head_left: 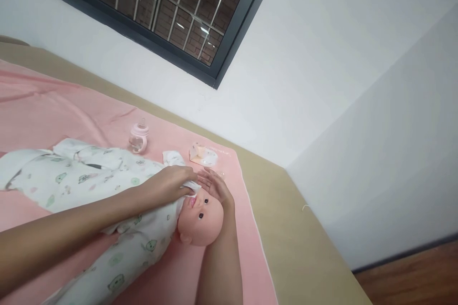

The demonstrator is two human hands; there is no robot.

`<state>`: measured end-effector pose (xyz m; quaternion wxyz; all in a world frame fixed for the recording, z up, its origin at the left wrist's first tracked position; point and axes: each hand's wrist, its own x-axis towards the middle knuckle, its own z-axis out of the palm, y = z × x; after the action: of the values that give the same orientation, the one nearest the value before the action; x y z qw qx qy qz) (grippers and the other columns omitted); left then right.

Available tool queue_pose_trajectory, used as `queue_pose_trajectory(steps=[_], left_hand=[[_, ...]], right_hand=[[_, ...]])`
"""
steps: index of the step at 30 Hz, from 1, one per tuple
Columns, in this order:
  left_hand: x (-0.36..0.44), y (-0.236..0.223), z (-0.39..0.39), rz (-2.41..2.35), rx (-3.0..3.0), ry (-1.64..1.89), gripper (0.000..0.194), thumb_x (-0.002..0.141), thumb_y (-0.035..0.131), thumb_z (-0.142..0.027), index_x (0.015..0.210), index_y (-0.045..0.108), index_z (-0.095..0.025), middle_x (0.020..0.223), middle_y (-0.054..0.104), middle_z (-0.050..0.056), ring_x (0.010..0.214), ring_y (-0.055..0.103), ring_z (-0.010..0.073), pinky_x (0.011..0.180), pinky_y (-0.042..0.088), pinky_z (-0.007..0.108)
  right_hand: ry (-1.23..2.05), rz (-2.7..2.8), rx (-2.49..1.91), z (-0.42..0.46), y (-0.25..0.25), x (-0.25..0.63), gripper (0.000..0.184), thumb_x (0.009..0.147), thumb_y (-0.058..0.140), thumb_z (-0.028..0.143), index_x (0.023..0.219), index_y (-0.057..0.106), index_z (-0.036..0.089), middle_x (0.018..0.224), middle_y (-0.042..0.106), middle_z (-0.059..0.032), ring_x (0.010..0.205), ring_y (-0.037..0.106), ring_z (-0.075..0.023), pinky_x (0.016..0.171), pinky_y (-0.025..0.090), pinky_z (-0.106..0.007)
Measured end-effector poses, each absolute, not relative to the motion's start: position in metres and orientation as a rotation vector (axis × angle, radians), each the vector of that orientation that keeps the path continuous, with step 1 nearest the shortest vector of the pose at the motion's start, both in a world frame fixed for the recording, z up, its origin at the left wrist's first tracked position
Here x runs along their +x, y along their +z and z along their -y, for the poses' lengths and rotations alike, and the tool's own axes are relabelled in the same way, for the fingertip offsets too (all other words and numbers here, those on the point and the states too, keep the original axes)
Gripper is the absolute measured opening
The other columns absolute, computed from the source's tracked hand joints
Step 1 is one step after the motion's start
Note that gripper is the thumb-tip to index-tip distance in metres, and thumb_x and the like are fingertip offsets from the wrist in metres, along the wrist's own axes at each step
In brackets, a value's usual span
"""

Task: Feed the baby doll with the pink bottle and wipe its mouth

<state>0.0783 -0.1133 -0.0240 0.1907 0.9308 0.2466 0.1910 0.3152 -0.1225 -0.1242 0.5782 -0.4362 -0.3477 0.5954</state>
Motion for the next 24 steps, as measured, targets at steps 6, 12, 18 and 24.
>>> queue_pose_trajectory(steps=[6, 12, 18, 24], left_hand=[[0.079, -0.022, 0.114, -0.683, 2.612, 0.550, 0.017, 0.077, 0.051, -0.015, 0.083, 0.066, -0.019, 0.089, 0.067, 0.004, 0.086, 0.060, 0.0204, 0.072, 0.042, 0.027], [0.076, -0.016, 0.119, -0.564, 2.537, 0.552, 0.012, 0.074, 0.055, -0.016, 0.076, 0.067, -0.018, 0.084, 0.066, 0.002, 0.081, 0.060, 0.0185, 0.068, 0.040, 0.024], [0.078, -0.020, 0.121, -0.511, 2.511, 0.531, 0.012, 0.072, 0.055, -0.015, 0.068, 0.065, -0.019, 0.078, 0.064, 0.000, 0.073, 0.059, 0.0156, 0.064, 0.037, 0.023], [0.080, -0.019, 0.124, -0.537, 2.495, 0.570, 0.012, 0.075, 0.054, -0.016, 0.072, 0.065, -0.018, 0.084, 0.066, 0.001, 0.077, 0.060, 0.0165, 0.067, 0.039, 0.024]], right_hand=[[1.383, 0.810, -1.042, 0.123, -0.122, 0.314, 0.036, 0.076, 0.063, 0.034, 0.108, 0.057, 0.018, 0.101, 0.067, -0.0073, 0.099, 0.063, -0.0212, 0.097, 0.044, -0.041], [1.378, 0.812, -1.059, 0.123, -0.123, 0.315, 0.042, 0.071, 0.067, 0.037, 0.108, 0.058, 0.019, 0.104, 0.067, -0.0083, 0.104, 0.061, -0.0229, 0.100, 0.042, -0.043], [1.377, 0.819, -1.076, 0.120, -0.126, 0.317, 0.056, 0.064, 0.074, 0.040, 0.113, 0.057, 0.019, 0.111, 0.065, -0.0117, 0.113, 0.056, -0.0227, 0.102, 0.040, -0.045], [1.389, 0.815, -1.053, 0.118, -0.129, 0.319, 0.056, 0.063, 0.075, 0.038, 0.112, 0.057, 0.019, 0.110, 0.065, -0.0108, 0.111, 0.057, -0.0227, 0.101, 0.041, -0.044]])
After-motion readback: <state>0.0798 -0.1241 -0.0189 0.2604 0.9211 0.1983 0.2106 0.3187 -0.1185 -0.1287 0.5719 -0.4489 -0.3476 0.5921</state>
